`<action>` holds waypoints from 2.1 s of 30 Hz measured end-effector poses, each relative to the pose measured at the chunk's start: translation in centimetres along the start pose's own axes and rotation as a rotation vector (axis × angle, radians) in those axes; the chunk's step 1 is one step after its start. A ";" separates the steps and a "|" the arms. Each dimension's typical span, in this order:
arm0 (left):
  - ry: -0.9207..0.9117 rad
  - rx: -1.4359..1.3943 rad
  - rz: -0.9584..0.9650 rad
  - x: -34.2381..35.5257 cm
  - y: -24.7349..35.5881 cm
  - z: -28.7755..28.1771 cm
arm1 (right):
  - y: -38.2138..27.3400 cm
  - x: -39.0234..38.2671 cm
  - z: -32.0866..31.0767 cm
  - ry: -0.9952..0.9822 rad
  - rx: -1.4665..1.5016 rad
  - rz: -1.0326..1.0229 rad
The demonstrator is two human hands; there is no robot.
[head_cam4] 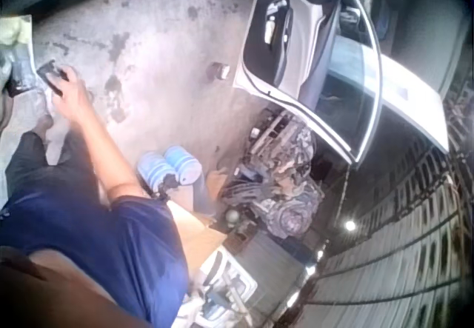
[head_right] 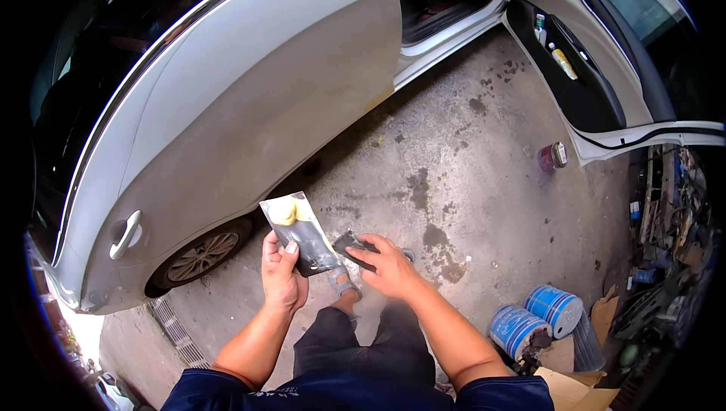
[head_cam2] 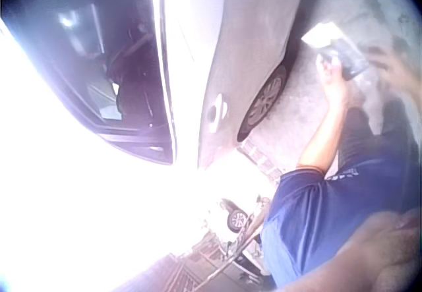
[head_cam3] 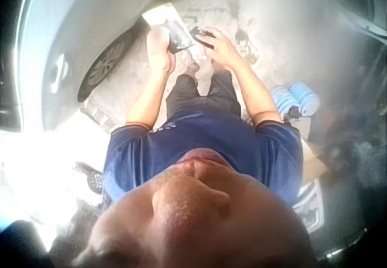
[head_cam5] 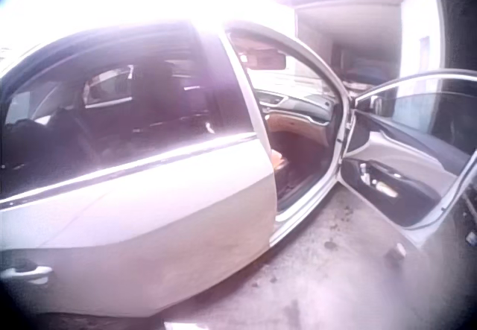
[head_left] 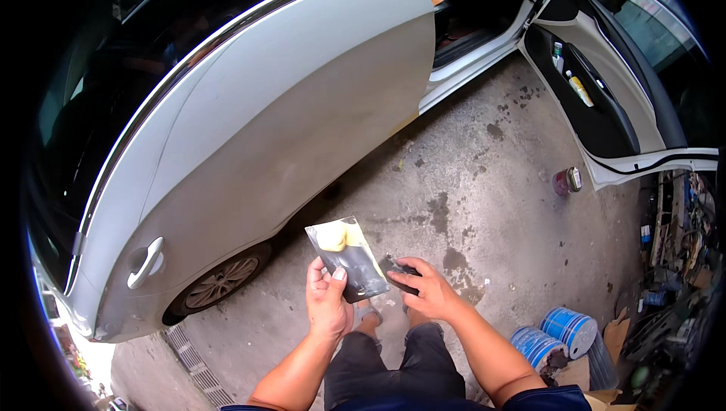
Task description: The person applies body filler to a dent on a car door using a spreader. They smooth the filler across the damaged area, then retrieve more filler from a can and continue applying it to the same spot.
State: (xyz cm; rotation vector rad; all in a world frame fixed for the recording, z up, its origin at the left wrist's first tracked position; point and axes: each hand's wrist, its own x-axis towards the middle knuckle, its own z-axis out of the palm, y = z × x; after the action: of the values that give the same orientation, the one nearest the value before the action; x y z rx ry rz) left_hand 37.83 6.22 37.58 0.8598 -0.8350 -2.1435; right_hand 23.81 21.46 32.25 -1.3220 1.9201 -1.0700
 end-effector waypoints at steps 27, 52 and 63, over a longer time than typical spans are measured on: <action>-0.252 0.539 0.460 2.3 -4.1 15.6 | 2.1 -2.5 -15.6 0.309 -0.178 0.025; 0.307 0.651 -0.549 18.3 -15.9 -2.0 | 23.9 24.7 -10.5 0.581 1.068 0.133; 0.277 0.851 -0.602 22.5 -17.1 -4.4 | 25.7 28.9 -9.4 0.693 0.897 0.133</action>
State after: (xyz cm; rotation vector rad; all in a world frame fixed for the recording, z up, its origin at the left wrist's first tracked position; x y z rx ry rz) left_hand 22.85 -2.58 14.91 1.9951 -1.5110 -2.0238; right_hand -6.21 2.03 14.75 -0.3252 1.5289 -2.1517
